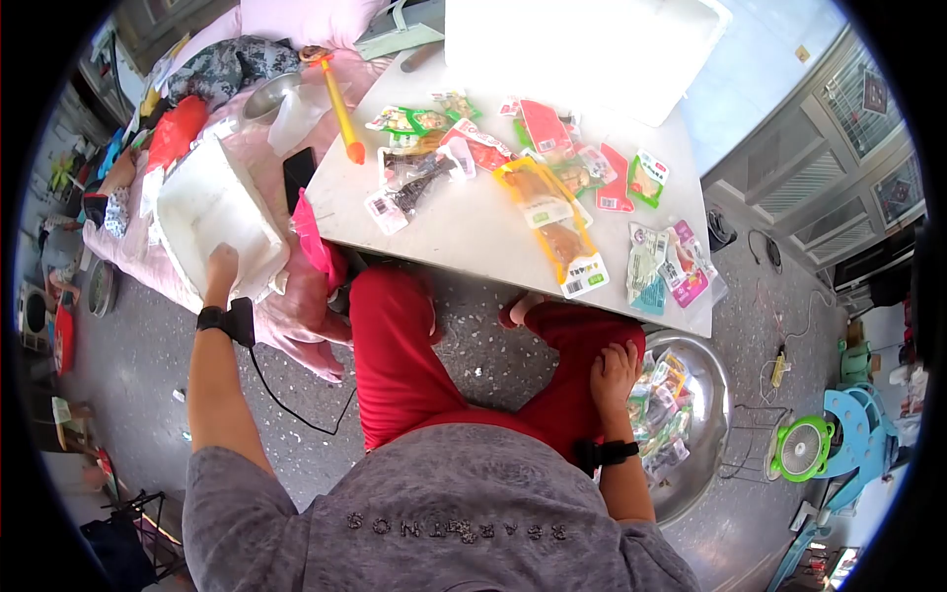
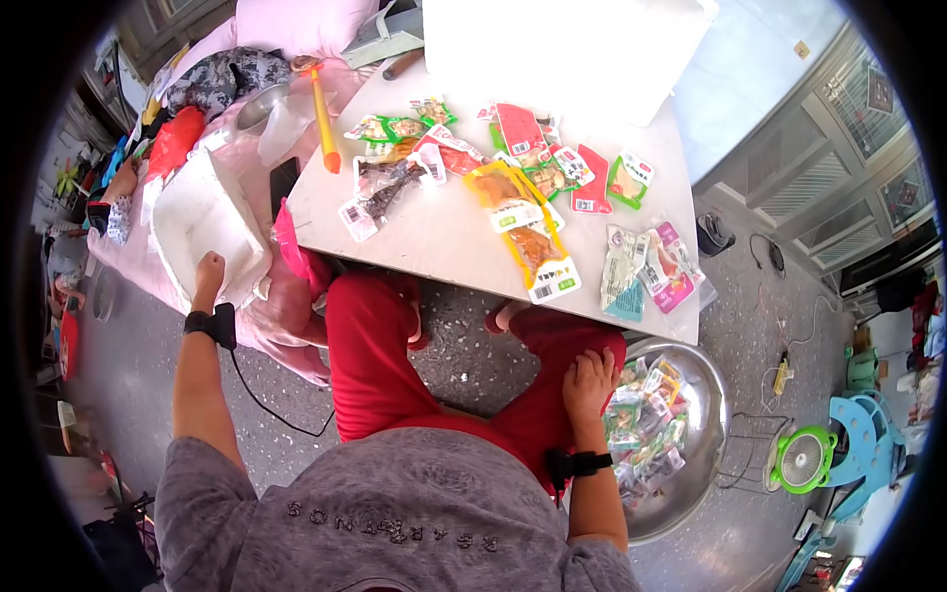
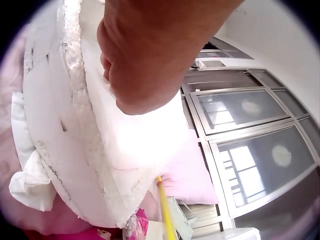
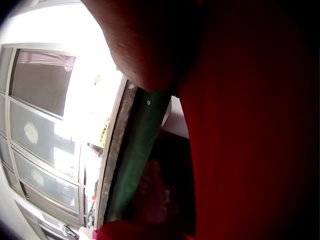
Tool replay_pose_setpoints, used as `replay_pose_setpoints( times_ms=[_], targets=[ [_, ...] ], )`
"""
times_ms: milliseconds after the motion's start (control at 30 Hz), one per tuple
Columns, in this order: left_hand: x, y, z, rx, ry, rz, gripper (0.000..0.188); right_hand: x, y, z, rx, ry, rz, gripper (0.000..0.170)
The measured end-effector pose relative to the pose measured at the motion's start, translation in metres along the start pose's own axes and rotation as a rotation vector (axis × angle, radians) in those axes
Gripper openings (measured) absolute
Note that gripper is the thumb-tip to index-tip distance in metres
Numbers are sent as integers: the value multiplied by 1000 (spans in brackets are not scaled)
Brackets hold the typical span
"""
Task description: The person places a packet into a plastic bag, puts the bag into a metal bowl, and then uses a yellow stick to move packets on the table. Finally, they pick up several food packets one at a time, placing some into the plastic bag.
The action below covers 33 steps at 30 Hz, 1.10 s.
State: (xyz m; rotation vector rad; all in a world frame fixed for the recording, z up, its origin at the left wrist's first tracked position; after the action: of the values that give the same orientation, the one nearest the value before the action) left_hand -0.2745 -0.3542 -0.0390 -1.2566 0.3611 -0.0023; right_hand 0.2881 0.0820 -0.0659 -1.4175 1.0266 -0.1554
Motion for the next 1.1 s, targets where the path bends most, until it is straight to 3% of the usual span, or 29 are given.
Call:
replay_pose_setpoints(
  times_ms=[100, 200, 300, 400, 533, 633, 700, 800, 867, 1000, 1100],
  targets=[
    [-3, -8, 5, 92, -75, 85, 26, 2, 3, 4, -16, 0, 13, 15],
    [2, -17, 18, 154, -21, 208, 22, 2, 4, 6, -42, 11, 23, 15],
    [15, -32, 46, 368, -83, 325, 20, 3, 1, 8, -73, -7, 59, 15],
    [39, -62, 91, 484, -44, 266, 20, -3, -1, 9, -306, -38, 99, 15],
    [71, -69, 145, 635, 166, 236, 14, -18, -13, -19, -588, -6, 131, 12],
    [104, -61, 193, 681, 349, 166, 10, -35, -19, -49, -781, 131, -63, 9],
    [136, -73, 239, 719, 296, 29, 8, -48, -19, -68, -933, 142, -175, 10],
    [165, -55, 274, 696, 489, 12, 9, -68, -14, -100, -1106, 127, -284, 10],
    [181, -41, 294, 764, 592, -9, 8, -70, 12, -112, -1308, 254, -459, 14],
    [202, -21, 317, 732, 578, -121, 9, -89, -2, -148, -1439, 531, -731, 22],
    [213, -9, 334, 796, 523, -218, 12, -88, 17, -171, -1605, 668, -711, 25]
  ],
)
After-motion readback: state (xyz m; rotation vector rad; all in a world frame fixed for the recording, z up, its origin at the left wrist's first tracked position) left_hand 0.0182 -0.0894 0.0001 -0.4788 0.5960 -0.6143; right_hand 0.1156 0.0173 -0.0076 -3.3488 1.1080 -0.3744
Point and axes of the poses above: each hand's wrist, its own x-axis away from the middle knuckle, its own y-axis out of the palm, z = x × y, the point moved 1 cm from there along -x, towards the middle knuckle, and after that the axes turned 6 degrees about z, right-handed, at the moved point
